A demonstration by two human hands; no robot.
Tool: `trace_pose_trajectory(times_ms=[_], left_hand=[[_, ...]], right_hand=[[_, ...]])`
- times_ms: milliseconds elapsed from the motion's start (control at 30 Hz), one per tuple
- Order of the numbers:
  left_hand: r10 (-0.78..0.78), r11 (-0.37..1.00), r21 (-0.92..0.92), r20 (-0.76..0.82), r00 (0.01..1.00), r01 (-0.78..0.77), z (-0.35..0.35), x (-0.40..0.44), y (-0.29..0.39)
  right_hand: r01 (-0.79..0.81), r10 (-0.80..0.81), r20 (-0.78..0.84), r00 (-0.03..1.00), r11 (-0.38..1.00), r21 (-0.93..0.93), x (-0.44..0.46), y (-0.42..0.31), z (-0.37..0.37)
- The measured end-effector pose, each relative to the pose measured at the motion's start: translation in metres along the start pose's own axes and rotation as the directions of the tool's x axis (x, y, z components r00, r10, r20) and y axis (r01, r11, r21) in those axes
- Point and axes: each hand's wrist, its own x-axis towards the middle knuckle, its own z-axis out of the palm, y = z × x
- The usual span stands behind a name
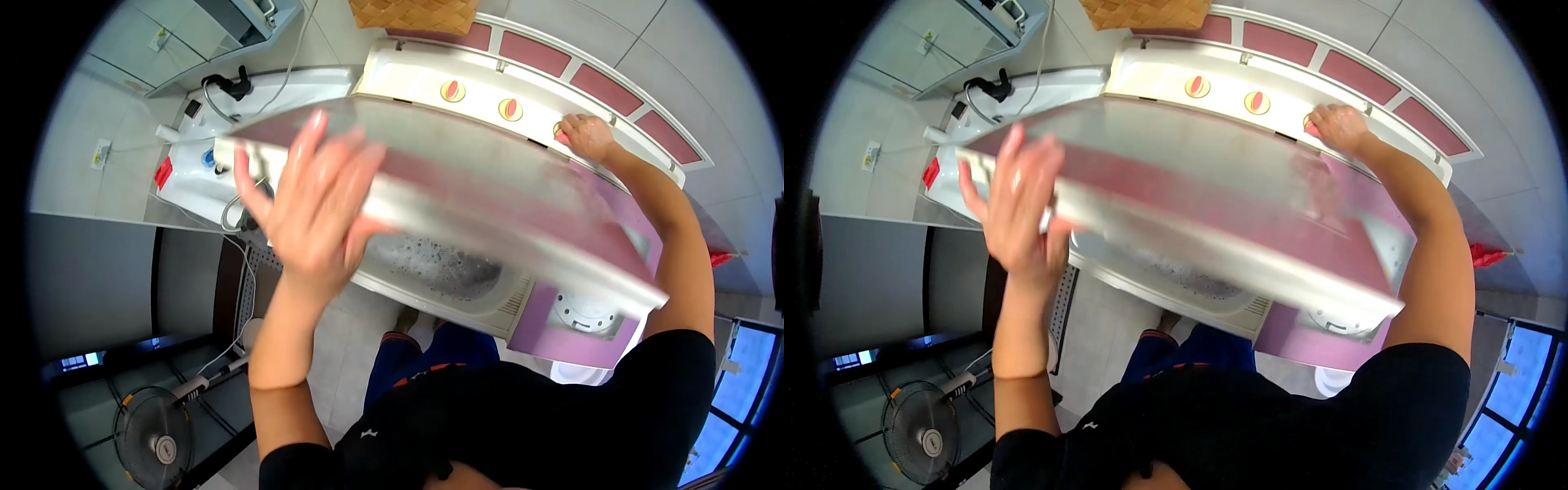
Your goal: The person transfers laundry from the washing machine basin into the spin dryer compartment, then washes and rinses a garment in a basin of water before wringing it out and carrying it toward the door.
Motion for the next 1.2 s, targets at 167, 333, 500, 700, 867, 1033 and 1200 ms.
trace_pose_trajectory(times_ms=[167,333,500,700,867,1033,1200], left_hand=[[0.039,0.999,-0.016,-0.006,0.999,-0.040,0.027,0.071,-0.029],[0.018,0.999,-0.041,-0.117,0.993,-0.023,0.057,0.142,-0.031],[-0.034,0.998,-0.042,0.033,0.999,0.035,0.081,0.191,-0.027],[0.025,0.996,0.078,0.076,0.997,-0.031,0.110,0.197,-0.054],[0.049,0.991,0.123,0.086,0.995,-0.059,0.113,0.197,-0.059],[0.196,0.979,0.004,-0.263,0.945,-0.203,0.130,0.191,-0.067],[0.176,0.929,-0.249,-0.354,0.919,-0.274,0.080,0.090,-0.031]], right_hand=[[-0.301,0.288,0.199,0.937,0.953,0.041,0.001,-0.018,0.004],[-0.346,0.343,0.050,0.938,0.930,0.124,-0.006,0.008,0.062],[-0.627,0.669,-0.060,0.740,0.721,0.296,-0.086,-0.042,-0.006],[-0.752,0.838,-0.329,0.435,0.539,0.380,-0.190,-0.168,-0.083],[-0.881,0.909,-0.292,0.296,0.378,0.285,-0.243,-0.281,-0.161],[-0.906,0.966,-0.129,0.224,0.255,0.337,-0.282,-0.380,-0.221],[-0.721,0.756,0.645,0.111,-0.386,0.576,-0.364,-0.521,-0.270]])
